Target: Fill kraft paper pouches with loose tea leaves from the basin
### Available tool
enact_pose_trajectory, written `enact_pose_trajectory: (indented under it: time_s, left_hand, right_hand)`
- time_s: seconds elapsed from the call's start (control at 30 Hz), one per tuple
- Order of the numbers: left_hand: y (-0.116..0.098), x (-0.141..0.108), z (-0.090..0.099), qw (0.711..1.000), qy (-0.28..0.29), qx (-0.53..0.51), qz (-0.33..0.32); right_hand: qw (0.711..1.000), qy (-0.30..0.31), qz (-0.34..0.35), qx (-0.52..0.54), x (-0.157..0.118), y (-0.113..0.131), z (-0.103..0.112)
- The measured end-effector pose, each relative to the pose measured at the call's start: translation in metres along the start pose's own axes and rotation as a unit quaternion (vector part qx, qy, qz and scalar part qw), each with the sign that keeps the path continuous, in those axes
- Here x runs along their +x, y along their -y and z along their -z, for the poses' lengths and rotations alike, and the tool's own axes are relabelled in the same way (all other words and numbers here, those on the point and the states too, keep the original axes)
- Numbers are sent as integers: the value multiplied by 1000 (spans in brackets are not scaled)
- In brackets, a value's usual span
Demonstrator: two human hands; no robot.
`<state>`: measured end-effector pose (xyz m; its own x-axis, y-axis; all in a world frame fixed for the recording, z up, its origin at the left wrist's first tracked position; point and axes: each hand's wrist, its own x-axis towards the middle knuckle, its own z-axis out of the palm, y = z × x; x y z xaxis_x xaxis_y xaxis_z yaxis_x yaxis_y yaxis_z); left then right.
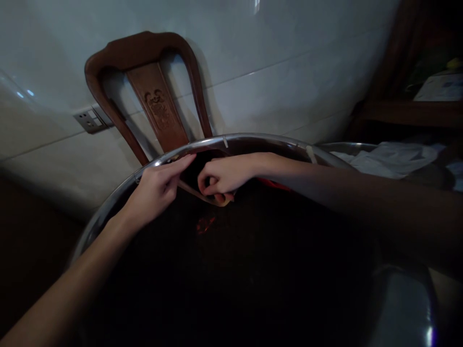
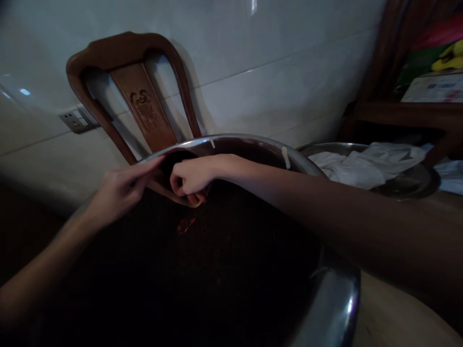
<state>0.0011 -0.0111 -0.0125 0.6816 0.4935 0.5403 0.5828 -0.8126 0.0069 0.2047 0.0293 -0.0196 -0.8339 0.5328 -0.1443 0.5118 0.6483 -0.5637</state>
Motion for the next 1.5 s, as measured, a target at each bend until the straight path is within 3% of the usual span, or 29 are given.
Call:
enact_pose_trajectory:
  time_s: [0.1, 0.4, 0.53, 0.67, 0.87, 1.13, 1.27, 1.37, 1.5]
  left_hand:
    - [-3, 1, -1, 1000, 13, -6, -12]
    - [-2, 2, 1, 1000, -4, -13, 7]
    - [2, 0, -3, 1000, -13, 7, 24]
    - [3, 0, -2, 997, -58, 39, 46]
    - [-19, 5, 13, 989, -114, 60, 74]
    - [-11, 2, -3, 994, -91, 37, 41]
    - [-7, 1, -4, 993, -100, 31, 47]
    - [-7, 1, -2, 993, -101, 23, 49]
    - [-7, 0, -2, 992, -106, 34, 58]
  right_hand:
    - [998, -5, -14, -69, 2, -4, -5]
    - [969, -179, 26, -168, 5, -11, 6]
    - [967, -153, 55, -196, 4, -11, 7]
    - [933, -176, 86, -302, 3, -13, 4]
    - [901, -172, 119, -381, 2, -9, 15]
    - [897, -108, 66, -423, 30, -28, 19]
    - [896, -116, 74, -423, 21, -10, 22]
    - [914, -118, 61, -383, 13, 5, 23]
    - [923, -73, 38, -375, 8, 11, 20]
